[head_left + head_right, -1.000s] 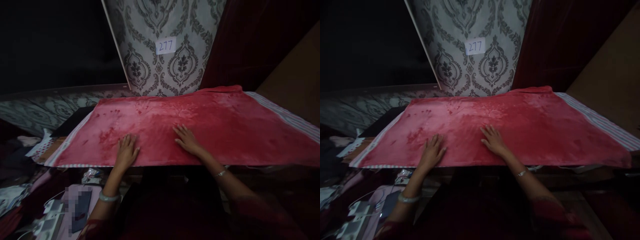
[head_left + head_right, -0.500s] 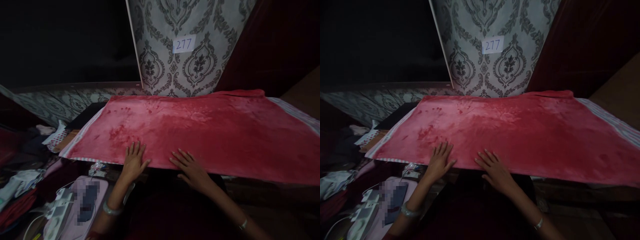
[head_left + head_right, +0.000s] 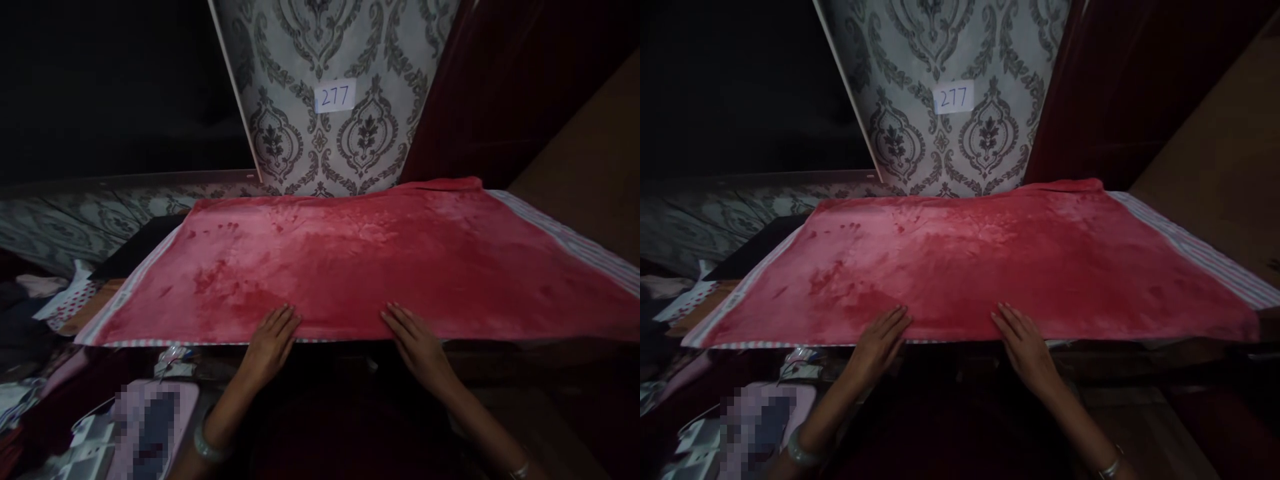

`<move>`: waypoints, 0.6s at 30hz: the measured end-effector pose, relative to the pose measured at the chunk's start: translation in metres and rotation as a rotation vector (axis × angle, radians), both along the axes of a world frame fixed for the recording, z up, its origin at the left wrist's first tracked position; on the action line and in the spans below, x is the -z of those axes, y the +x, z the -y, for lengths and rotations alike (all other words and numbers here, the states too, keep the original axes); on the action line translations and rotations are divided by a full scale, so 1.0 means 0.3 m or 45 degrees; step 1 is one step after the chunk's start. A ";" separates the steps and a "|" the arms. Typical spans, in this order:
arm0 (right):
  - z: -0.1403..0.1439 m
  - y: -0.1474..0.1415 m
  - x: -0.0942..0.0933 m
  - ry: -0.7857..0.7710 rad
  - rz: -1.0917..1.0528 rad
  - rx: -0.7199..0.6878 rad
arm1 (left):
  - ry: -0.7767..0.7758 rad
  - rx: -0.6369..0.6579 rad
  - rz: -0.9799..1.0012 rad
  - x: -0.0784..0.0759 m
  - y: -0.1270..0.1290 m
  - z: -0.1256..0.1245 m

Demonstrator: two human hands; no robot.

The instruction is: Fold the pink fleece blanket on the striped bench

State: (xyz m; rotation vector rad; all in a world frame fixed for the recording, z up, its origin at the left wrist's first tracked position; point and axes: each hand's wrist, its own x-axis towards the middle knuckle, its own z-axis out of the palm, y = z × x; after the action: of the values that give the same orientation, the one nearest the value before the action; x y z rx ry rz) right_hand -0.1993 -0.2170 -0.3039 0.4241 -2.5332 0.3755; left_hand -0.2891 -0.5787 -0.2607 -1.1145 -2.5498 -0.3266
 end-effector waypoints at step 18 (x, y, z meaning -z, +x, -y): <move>-0.371 0.004 -0.082 -0.085 -0.202 0.300 | 0.098 -0.041 -0.029 -0.111 -0.122 0.139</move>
State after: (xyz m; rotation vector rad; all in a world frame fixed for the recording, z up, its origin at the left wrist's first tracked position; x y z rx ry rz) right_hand -0.1981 -0.1058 -0.2794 0.1224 -2.3747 0.3218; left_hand -0.3257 -0.6205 -0.2273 -1.0420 -2.5101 -0.3985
